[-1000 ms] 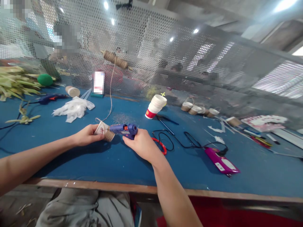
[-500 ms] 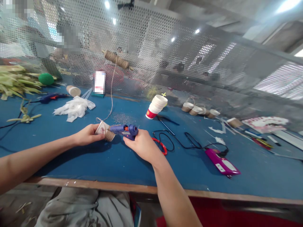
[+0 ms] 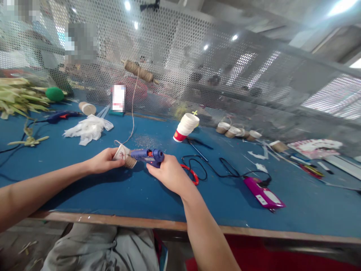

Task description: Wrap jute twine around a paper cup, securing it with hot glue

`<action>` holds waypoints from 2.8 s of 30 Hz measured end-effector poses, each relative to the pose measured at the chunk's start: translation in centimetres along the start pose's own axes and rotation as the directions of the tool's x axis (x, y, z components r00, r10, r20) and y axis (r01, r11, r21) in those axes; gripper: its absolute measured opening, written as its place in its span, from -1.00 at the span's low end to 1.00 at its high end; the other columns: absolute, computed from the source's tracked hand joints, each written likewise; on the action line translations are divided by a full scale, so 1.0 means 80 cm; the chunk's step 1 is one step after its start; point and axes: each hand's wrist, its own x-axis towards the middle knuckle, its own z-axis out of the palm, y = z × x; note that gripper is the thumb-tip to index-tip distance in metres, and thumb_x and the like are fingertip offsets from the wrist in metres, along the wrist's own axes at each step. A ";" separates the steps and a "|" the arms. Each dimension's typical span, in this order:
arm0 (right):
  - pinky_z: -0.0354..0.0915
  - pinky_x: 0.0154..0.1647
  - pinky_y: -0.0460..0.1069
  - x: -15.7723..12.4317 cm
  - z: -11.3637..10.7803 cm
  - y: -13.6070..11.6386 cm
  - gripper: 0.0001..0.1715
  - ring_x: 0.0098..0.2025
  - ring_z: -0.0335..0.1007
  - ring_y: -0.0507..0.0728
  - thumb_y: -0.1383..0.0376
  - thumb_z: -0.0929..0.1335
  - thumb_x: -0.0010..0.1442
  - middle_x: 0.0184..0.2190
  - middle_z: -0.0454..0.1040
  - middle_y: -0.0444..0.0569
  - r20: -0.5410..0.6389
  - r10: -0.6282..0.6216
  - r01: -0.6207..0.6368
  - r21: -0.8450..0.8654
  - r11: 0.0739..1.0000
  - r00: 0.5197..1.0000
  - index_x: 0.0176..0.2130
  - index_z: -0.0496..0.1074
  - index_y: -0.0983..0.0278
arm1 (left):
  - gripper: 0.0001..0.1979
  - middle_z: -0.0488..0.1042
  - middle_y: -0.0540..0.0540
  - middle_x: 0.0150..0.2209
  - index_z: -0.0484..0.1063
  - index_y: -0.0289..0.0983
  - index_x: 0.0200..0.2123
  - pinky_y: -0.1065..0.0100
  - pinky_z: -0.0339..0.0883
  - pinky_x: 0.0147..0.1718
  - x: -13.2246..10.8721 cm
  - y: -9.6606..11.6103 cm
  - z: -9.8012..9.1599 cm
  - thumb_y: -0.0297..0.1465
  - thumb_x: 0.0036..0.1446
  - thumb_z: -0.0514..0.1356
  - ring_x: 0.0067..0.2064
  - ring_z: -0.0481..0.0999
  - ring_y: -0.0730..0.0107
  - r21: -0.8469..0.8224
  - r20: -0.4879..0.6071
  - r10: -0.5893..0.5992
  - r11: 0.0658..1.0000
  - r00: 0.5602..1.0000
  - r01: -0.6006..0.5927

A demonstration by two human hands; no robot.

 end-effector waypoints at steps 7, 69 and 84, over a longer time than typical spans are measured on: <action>0.11 -0.57 -0.10 -0.002 -0.001 -0.004 -0.78 -0.63 0.10 -0.02 0.22 0.28 -0.03 -0.72 0.21 -0.19 0.023 0.032 -0.032 0.006 0.999 0.999 -0.60 0.24 0.28 | -0.68 0.47 -0.15 -0.24 0.33 -0.40 -0.17 0.38 0.29 -0.23 0.001 -0.001 -0.001 -0.38 -0.02 0.09 -0.23 0.44 0.34 -0.012 0.014 0.011 1.000 1.000 -0.010; 0.06 -0.63 -0.11 -0.001 -0.001 -0.006 -0.80 -0.66 0.04 -0.04 0.22 0.28 -0.06 -0.72 0.19 -0.20 0.056 0.091 -0.096 0.090 0.991 0.994 -0.59 0.25 0.29 | -0.71 0.47 -0.13 -0.29 0.33 -0.41 -0.23 0.36 0.30 -0.25 0.001 0.000 -0.002 -0.34 0.00 0.07 -0.29 0.44 0.36 0.007 0.028 0.007 1.000 1.000 -0.007; 0.11 -0.57 -0.08 0.009 0.000 0.000 -0.79 -0.63 0.14 0.01 0.22 0.28 -0.06 -0.75 0.21 -0.17 -0.036 0.084 -0.083 0.025 0.996 0.996 -0.60 0.27 0.29 | -0.71 0.44 -0.11 -0.33 0.32 -0.41 -0.22 0.40 0.29 -0.30 -0.001 -0.002 0.001 -0.35 0.00 0.08 -0.32 0.41 0.37 0.098 0.004 0.053 0.994 0.999 -0.053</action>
